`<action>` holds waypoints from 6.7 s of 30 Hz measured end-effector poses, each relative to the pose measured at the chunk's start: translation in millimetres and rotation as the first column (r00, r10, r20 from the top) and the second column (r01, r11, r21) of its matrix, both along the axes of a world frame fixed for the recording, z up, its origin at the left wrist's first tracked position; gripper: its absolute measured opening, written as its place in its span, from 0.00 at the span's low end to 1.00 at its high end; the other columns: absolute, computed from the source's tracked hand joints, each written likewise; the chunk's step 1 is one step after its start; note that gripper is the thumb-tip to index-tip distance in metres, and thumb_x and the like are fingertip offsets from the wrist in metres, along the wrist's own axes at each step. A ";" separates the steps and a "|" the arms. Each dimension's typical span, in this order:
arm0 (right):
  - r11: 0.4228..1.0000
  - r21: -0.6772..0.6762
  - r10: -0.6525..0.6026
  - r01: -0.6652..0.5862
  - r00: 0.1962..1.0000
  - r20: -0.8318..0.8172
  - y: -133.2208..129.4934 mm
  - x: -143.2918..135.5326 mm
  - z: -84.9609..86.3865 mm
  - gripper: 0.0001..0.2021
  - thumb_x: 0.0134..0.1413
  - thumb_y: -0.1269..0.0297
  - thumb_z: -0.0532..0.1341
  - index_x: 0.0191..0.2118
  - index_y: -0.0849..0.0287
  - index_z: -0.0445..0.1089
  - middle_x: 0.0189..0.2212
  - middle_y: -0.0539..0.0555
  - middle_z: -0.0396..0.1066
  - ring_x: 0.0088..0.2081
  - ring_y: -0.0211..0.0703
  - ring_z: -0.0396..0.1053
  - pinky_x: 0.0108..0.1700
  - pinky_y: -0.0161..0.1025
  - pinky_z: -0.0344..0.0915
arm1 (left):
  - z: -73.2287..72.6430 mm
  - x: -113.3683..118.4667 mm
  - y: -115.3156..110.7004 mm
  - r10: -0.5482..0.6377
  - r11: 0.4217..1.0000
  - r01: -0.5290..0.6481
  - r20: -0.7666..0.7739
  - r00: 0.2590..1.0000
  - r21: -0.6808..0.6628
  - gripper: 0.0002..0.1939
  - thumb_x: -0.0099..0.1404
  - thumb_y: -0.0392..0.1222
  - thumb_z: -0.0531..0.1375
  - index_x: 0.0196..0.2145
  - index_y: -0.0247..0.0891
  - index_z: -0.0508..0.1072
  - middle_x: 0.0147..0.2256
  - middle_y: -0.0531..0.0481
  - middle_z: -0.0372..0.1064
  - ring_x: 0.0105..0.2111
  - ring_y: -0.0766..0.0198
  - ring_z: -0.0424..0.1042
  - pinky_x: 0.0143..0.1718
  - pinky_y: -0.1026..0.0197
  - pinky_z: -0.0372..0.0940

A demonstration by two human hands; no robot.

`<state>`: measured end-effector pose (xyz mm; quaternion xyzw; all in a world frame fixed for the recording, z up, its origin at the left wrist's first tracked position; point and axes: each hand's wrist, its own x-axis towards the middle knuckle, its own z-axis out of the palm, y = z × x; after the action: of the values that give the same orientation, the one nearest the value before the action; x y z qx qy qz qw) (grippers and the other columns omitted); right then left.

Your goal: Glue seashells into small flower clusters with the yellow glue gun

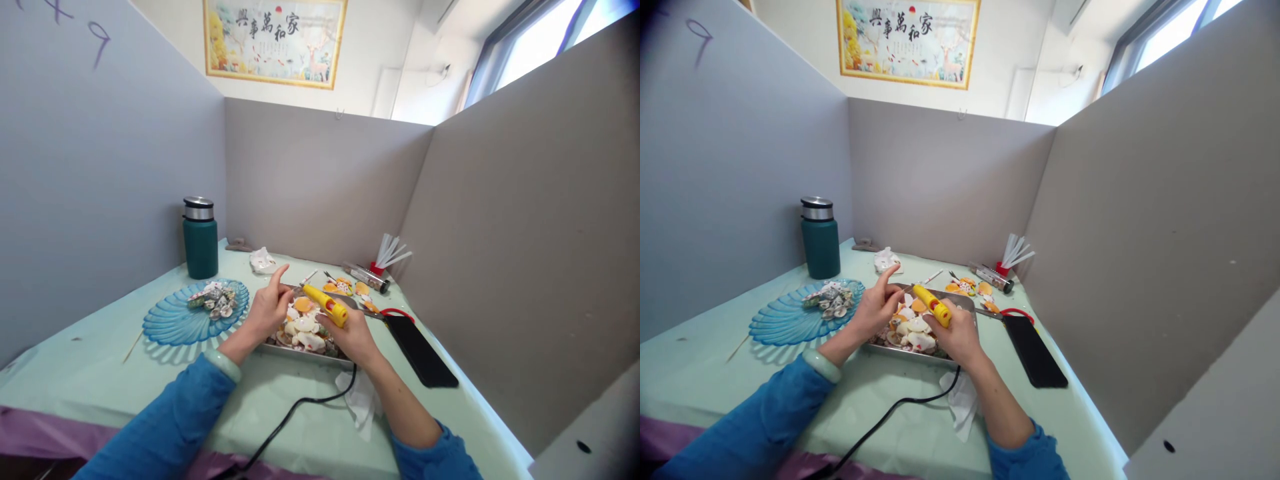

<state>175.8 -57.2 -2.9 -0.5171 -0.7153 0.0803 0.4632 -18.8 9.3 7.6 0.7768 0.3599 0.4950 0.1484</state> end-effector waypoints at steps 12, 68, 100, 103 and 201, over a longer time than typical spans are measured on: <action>1.000 -0.007 -0.023 0.023 1.000 0.008 -0.9 -1.4 2.6 0.13 0.53 0.53 0.59 0.37 0.59 0.69 0.25 0.50 0.69 0.26 0.39 0.64 0.31 0.34 0.61 | 1.2 -0.2 -0.7 0.012 1.000 -0.012 0.025 1.000 0.003 0.30 0.62 0.35 0.50 0.62 0.34 0.50 0.26 0.54 0.71 0.24 0.67 0.67 0.32 0.65 0.61; 0.993 -0.028 0.113 -0.116 0.989 -0.097 -3.7 -0.6 -0.6 0.12 0.53 0.55 0.60 0.35 0.60 0.68 0.26 0.49 0.67 0.27 0.37 0.63 0.30 0.33 0.61 | 9.1 -9.6 4.9 -0.208 0.360 0.784 0.775 0.596 -0.506 0.25 0.53 0.32 0.60 0.48 0.33 0.60 0.18 0.59 0.59 0.14 0.75 0.52 0.16 0.70 0.48; 0.998 -0.044 0.048 -0.053 0.993 -0.103 0.2 0.2 -2.1 0.14 0.52 0.54 0.61 0.36 0.61 0.70 0.30 0.51 0.72 0.30 0.41 0.67 0.33 0.35 0.63 | 10.9 -12.2 6.6 -0.199 0.390 0.768 0.768 0.609 -0.508 0.26 0.53 0.31 0.60 0.49 0.32 0.58 0.17 0.59 0.59 0.14 0.75 0.50 0.16 0.70 0.46; 0.998 -0.057 0.005 -0.010 0.996 -0.090 2.2 4.4 -0.9 0.16 0.51 0.52 0.60 0.36 0.61 0.71 0.30 0.52 0.72 0.30 0.42 0.67 0.32 0.35 0.62 | 10.5 -11.2 6.4 -0.198 0.457 0.729 0.741 0.641 -0.509 0.28 0.53 0.33 0.61 0.51 0.32 0.57 0.18 0.59 0.61 0.14 0.74 0.52 0.16 0.70 0.48; 0.922 -0.366 0.026 -0.125 0.965 -0.263 18.4 -6.2 26.8 0.06 0.43 0.63 0.62 0.24 0.61 0.70 0.21 0.50 0.73 0.18 0.31 0.59 0.21 0.29 0.53 | 15.8 -1.9 -8.4 -0.378 0.767 0.499 0.344 0.859 -0.403 0.32 0.58 0.43 0.58 0.58 0.30 0.53 0.17 0.62 0.58 0.15 0.74 0.52 0.18 0.69 0.48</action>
<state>169.7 -38.8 23.9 -0.5543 -0.6408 0.3002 0.4382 -20.7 0.8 23.4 0.7116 0.2568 0.4323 0.4907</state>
